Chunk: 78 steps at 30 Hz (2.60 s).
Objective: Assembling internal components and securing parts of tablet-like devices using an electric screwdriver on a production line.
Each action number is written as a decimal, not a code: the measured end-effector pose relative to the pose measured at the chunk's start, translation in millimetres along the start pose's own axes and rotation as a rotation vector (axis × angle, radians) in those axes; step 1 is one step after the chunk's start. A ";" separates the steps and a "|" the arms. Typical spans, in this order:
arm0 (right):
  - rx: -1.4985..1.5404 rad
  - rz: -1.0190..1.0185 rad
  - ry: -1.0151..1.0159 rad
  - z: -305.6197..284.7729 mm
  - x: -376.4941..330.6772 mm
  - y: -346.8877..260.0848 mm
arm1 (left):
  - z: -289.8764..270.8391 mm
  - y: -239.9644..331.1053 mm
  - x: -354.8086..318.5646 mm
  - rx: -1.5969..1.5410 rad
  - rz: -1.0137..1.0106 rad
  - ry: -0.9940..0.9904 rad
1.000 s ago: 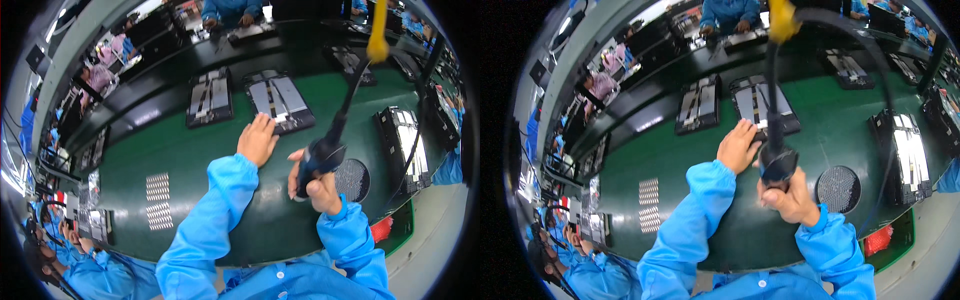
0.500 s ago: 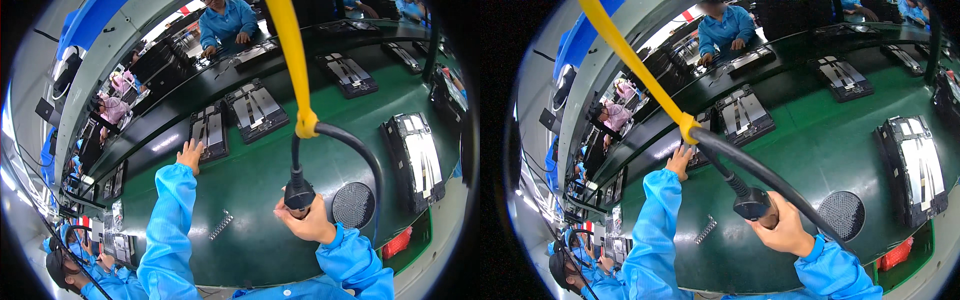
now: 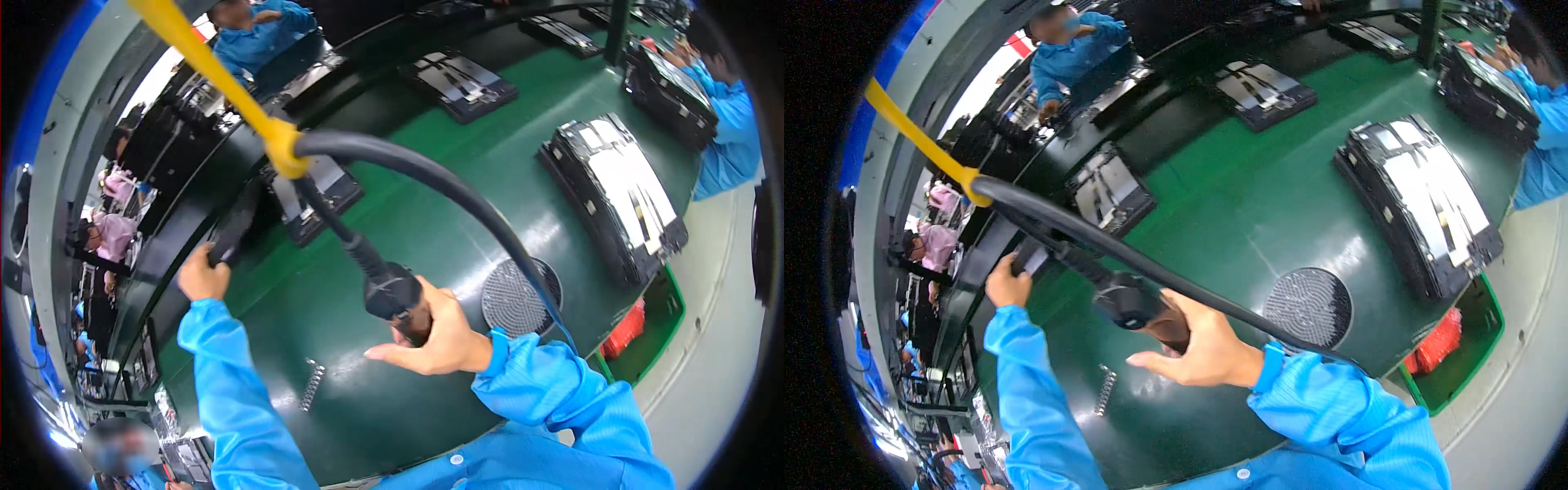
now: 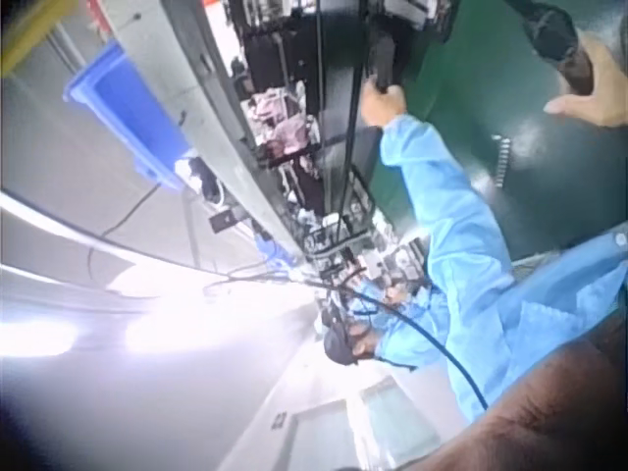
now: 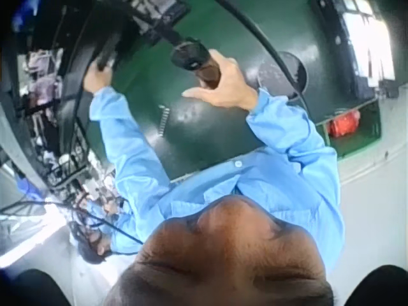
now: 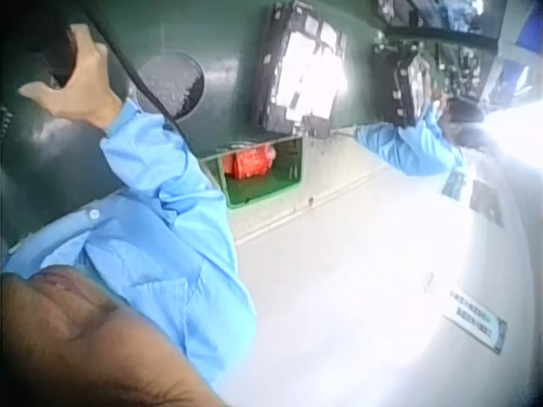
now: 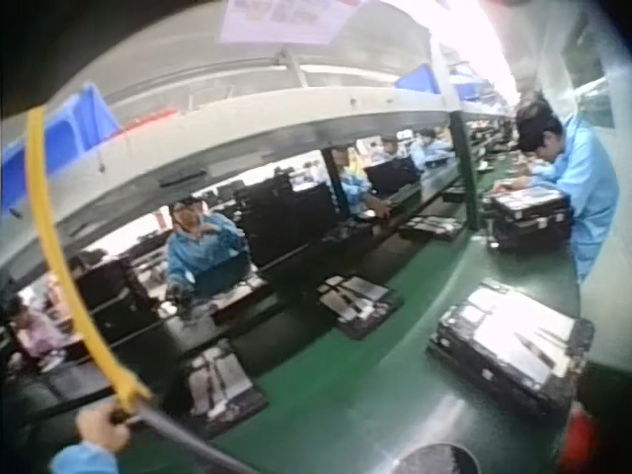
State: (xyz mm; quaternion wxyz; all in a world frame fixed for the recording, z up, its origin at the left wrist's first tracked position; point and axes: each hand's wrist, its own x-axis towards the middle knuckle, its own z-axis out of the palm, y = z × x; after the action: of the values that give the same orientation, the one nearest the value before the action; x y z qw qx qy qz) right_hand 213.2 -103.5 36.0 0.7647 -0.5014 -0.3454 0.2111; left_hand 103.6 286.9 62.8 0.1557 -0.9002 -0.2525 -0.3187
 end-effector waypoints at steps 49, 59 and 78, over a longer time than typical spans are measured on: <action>-0.311 -0.227 0.360 -116.4 18.5 -16.4 | -93.7 256.2 -195.3 -1.117 -0.369 -0.163; -0.358 -0.320 0.373 -132.0 3.5 -28.2 | -124.1 212.9 -191.3 -0.843 -0.298 -0.168; -0.142 -0.322 0.205 -38.0 1.1 -41.3 | -79.6 105.6 -156.0 -0.699 -0.484 -0.680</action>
State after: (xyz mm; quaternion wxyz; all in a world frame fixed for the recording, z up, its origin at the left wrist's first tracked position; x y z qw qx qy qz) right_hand 241.1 -143.2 64.3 0.7825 -0.5111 -0.3556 0.0091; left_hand 18.3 109.3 8.0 -0.3210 -0.8670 -0.3675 -0.1011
